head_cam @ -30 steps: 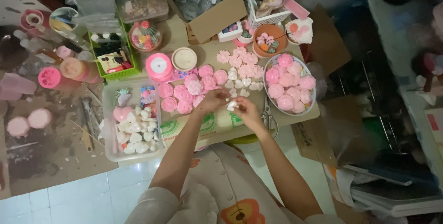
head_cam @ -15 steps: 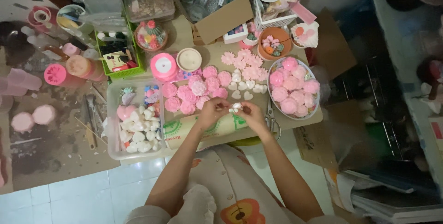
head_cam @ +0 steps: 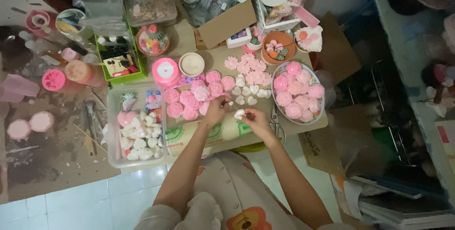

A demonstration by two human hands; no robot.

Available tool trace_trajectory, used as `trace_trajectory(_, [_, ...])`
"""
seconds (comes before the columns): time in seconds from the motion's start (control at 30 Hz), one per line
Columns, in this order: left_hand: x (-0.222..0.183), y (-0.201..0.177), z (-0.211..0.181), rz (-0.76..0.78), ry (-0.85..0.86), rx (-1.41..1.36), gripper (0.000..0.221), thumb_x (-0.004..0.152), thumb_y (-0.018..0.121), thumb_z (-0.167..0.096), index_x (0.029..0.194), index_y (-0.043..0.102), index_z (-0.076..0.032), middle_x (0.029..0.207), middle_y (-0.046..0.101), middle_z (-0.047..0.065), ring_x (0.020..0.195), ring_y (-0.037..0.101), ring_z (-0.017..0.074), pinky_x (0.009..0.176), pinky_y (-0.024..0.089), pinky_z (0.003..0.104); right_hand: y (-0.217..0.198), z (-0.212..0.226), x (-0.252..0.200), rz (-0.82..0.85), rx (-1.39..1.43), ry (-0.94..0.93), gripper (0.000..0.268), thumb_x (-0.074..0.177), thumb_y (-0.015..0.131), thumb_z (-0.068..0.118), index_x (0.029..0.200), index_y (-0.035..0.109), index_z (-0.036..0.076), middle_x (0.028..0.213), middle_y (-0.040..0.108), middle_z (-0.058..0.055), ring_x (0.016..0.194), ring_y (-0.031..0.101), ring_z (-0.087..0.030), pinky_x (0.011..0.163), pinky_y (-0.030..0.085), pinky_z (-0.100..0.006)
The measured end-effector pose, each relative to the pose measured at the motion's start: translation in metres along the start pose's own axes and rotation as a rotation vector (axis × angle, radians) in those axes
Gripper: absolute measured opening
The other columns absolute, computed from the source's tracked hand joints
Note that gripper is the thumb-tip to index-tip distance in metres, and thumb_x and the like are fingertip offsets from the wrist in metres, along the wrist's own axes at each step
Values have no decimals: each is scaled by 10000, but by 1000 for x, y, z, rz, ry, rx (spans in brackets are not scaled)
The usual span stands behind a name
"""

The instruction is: The person is preparing and trimming small wax flower decorations for candles at a workshop table.

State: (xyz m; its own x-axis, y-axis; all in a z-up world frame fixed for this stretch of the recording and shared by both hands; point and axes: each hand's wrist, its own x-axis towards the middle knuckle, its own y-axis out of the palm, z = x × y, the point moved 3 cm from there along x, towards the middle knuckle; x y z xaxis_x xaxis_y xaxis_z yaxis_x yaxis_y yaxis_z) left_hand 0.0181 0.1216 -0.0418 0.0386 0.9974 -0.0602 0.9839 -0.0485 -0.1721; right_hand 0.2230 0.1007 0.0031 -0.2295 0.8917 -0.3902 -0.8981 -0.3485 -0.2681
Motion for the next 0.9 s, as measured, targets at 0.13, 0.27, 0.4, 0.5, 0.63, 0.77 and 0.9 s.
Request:
trace_trajectory(0.13, [6, 20, 8, 53, -82, 74, 150, 900, 680, -95, 1011, 664, 5, 838, 689, 91, 756, 625, 170, 709, 514, 331, 2, -27, 10, 14, 113, -93, 324, 895, 808, 157, 1167, 722, 2, 931, 711, -13, 827, 638, -86, 716, 530, -255])
trace_trajectory(0.27, [6, 32, 8, 91, -58, 53, 146, 909, 655, -113, 1004, 707, -15, 864, 722, 80, 789, 677, 161, 737, 546, 334, 4, -26, 12, 35, 139, -114, 315, 900, 792, 148, 1165, 717, -3, 966, 733, -14, 854, 670, -82, 740, 549, -240])
trace_trajectory(0.4, [13, 31, 23, 188, -109, 62, 180, 851, 702, -146, 985, 760, -40, 872, 775, 80, 814, 724, 150, 756, 573, 313, 6, -27, 14, 10, 114, -235, 280, 876, 801, 121, 1116, 732, -7, 1043, 728, -6, 886, 687, -75, 764, 569, -230])
trace_trajectory(0.5, [21, 26, 27, 271, -113, 48, 213, 818, 755, -215, 964, 777, -62, 866, 776, 68, 803, 731, 146, 750, 570, 306, 6, -20, 11, 22, 115, -302, 240, 874, 799, 96, 1075, 741, -22, 1077, 700, -8, 893, 670, -82, 751, 555, -234])
trace_trajectory(0.63, [18, 21, 16, 215, -125, 85, 259, 727, 796, -245, 921, 810, -76, 810, 778, 71, 739, 718, 152, 702, 559, 317, 6, -16, 9, 8, 24, -252, 229, 875, 801, 116, 1061, 758, -11, 962, 695, -19, 803, 643, -84, 681, 532, -243])
trace_trajectory(0.77, [8, 15, 4, 152, -202, 229, 261, 873, 735, -286, 908, 794, -34, 732, 719, 116, 687, 667, 154, 671, 530, 334, 2, -9, 10, -79, -238, -256, 250, 846, 850, 184, 999, 761, 7, 821, 725, -76, 709, 655, -104, 651, 533, -280])
trace_trajectory(0.9, [-9, 8, -21, 180, -26, 89, 301, 847, 795, -276, 1010, 764, -24, 843, 760, 53, 752, 673, 87, 714, 548, 294, 1, -7, 12, -77, -413, -202, 217, 851, 855, 188, 950, 768, 15, 801, 730, -136, 683, 671, -185, 664, 534, -324])
